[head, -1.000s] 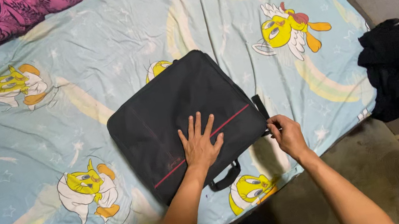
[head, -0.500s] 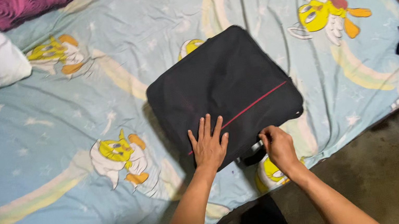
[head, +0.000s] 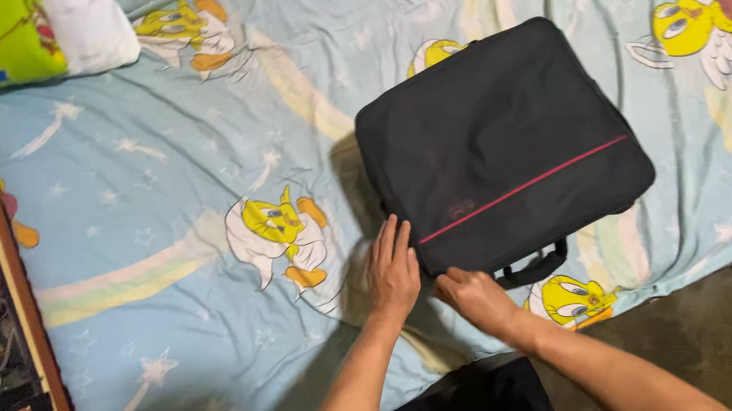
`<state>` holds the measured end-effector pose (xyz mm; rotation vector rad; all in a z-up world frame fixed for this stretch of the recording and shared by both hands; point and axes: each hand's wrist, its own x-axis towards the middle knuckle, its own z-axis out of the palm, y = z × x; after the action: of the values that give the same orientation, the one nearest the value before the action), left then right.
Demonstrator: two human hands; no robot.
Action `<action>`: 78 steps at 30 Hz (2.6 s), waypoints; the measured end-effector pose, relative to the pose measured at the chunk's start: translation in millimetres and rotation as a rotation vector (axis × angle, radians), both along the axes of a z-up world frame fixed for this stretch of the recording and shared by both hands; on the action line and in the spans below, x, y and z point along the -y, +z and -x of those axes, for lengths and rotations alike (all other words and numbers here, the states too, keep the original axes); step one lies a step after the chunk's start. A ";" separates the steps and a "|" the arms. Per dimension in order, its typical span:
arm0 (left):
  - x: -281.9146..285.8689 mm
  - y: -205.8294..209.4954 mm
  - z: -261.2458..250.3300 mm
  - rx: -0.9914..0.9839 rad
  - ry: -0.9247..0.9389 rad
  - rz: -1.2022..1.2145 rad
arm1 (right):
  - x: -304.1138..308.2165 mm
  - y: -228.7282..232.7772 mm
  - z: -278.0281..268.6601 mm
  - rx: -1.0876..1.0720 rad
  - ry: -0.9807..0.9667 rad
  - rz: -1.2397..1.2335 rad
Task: The person unpacks a black bag placed on a bed, removing a speaker, a charger, a snack packet, a book, and a cloth. Each item is taken out and placed on a nearby shelf or drawer.
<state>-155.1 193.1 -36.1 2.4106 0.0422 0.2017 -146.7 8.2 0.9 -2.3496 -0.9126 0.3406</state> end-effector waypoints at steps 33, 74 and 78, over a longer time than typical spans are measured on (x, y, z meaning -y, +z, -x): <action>66.0 35.5 -30.5 -0.225 -0.341 -0.155 | 144.0 -25.3 -146.4 0.376 -0.633 0.040; -16.6 -12.2 -167.5 -0.707 -0.295 0.606 | 219.9 8.0 -298.4 -0.332 -0.571 0.057; -16.9 27.9 -181.9 -0.831 -0.156 0.416 | 213.4 1.4 -307.8 -0.354 -0.648 0.210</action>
<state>26.7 210.0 -8.2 1.9155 0.2454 -0.8064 161.1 -205.2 2.3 -2.5039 0.0672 0.5714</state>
